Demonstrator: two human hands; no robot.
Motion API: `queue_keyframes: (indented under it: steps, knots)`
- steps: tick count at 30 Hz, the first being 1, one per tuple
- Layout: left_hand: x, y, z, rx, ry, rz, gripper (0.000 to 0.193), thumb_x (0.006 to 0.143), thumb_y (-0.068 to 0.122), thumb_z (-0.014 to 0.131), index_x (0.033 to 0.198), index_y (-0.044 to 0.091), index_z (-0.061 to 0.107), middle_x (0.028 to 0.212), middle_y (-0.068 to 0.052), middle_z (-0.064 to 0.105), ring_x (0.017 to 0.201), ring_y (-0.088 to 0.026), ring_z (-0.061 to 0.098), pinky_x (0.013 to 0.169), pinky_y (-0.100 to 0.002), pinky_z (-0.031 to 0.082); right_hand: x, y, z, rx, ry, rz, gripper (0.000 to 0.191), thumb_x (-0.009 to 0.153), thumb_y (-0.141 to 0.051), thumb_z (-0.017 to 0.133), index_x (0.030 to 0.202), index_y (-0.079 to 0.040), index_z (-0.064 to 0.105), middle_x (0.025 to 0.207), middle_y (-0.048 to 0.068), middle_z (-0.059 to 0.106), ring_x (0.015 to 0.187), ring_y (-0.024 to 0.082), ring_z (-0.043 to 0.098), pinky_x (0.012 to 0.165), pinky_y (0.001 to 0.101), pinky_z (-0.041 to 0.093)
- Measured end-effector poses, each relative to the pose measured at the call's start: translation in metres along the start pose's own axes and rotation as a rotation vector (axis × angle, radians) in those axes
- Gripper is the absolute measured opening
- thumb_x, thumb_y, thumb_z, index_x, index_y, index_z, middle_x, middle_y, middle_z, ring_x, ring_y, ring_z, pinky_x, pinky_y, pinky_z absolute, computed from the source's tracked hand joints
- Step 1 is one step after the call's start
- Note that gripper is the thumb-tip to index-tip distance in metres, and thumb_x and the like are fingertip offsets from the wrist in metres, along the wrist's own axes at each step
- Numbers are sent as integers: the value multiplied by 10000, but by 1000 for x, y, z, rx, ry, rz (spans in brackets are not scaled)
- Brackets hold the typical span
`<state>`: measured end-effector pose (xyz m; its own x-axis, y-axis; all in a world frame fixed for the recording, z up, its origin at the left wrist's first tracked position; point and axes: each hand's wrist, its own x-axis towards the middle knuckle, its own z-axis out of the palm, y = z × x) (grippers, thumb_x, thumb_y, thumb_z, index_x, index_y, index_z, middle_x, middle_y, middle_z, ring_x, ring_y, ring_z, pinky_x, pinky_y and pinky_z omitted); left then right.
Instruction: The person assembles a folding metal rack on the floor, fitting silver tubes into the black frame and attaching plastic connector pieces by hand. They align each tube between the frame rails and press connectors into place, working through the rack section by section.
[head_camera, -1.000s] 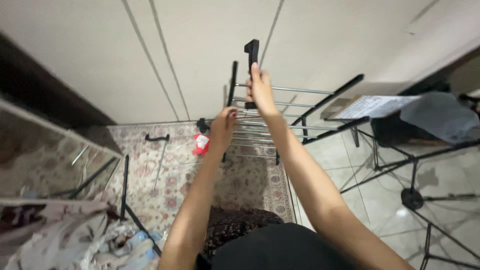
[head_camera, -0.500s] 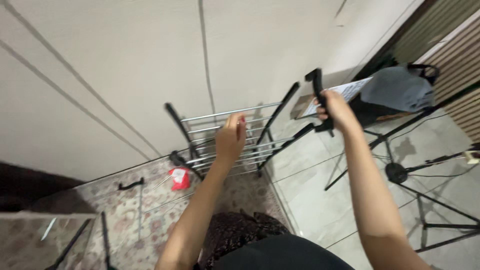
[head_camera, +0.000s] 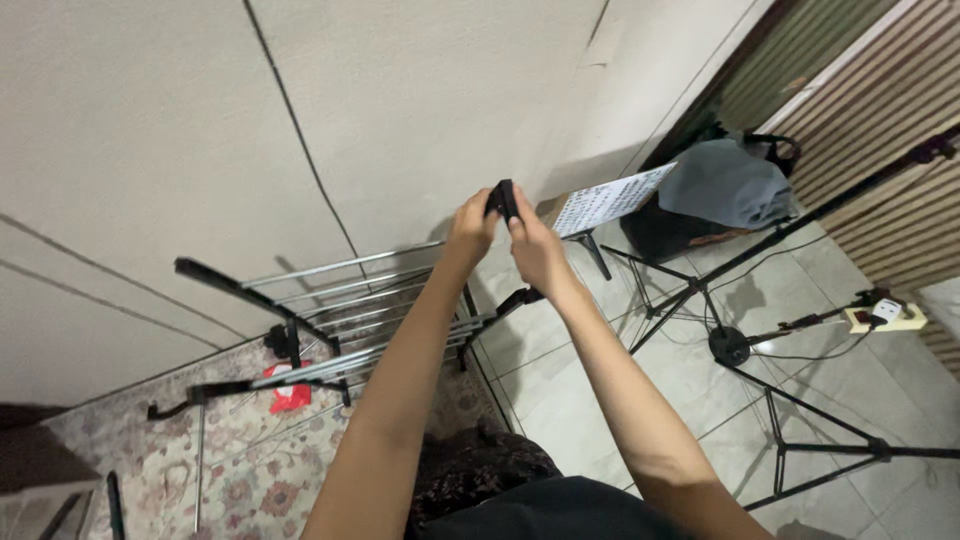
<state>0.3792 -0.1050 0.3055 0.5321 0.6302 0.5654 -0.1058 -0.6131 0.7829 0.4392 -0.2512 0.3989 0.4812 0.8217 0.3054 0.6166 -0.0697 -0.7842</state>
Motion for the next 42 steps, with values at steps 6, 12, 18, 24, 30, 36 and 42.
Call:
queue_keyframes:
  steps: [6, 12, 18, 24, 30, 36, 42]
  knots:
    - [7, 8, -11, -53, -33, -30, 153, 905, 68, 689, 1046, 21, 651, 868, -224, 681, 786, -423, 665, 672, -446, 520, -1, -13, -8, -198, -77, 186, 559, 1065, -212, 488, 1604, -238, 345, 810, 327, 657, 792, 474, 675, 684, 479, 522]
    - [16, 18, -17, -9, -149, -154, 137, 887, 69, 729, 1018, 45, 701, 768, -227, 636, 678, -405, 634, 636, -439, 506, -4, -24, -14, -290, -78, 98, 590, 1052, -189, 496, 1611, -236, 314, 805, 354, 626, 763, 527, 635, 682, 532, 495]
    - [23, 23, -13, -130, -140, -74, 165, 870, 63, 697, 1034, 75, 703, 851, -185, 717, 806, -375, 715, 681, -423, 554, 1, -5, -16, -357, -1, -47, 607, 1078, -201, 504, 1645, -236, 290, 866, 330, 655, 763, 500, 641, 686, 514, 509]
    - [23, 29, -20, 41, -207, -179, 187, 893, 134, 757, 1064, 79, 707, 825, -234, 672, 805, -441, 660, 668, -471, 519, 14, -1, -33, 227, -166, 628, 588, 1059, -309, 444, 1619, -411, 297, 683, 56, 518, 481, 102, 417, 442, 251, 365]
    - [27, 29, -15, 8, -214, -153, 208, 884, 126, 743, 1092, 114, 731, 866, -217, 709, 826, -412, 698, 701, -456, 544, 17, 38, -60, 927, -282, 811, 525, 1065, -299, 403, 1580, -387, 354, 725, -13, 454, 463, 12, 311, 353, 144, 207]
    - [32, 28, -11, 7, -267, -230, 217, 897, 170, 736, 1110, 132, 742, 896, -190, 737, 856, -398, 717, 743, -460, 558, 9, 107, -56, 1377, -224, 962, 177, 1135, -295, 471, 1202, -131, 485, 771, 3, 473, 502, 4, 350, 360, 130, 260]
    - [33, 24, -6, 47, -235, -198, 272, 882, 247, 778, 1134, 150, 739, 927, -196, 733, 889, -419, 702, 750, -484, 560, 4, 104, -58, 1370, -241, 943, 177, 1107, -296, 478, 1246, -191, 505, 751, -6, 482, 481, 8, 347, 344, 133, 268]
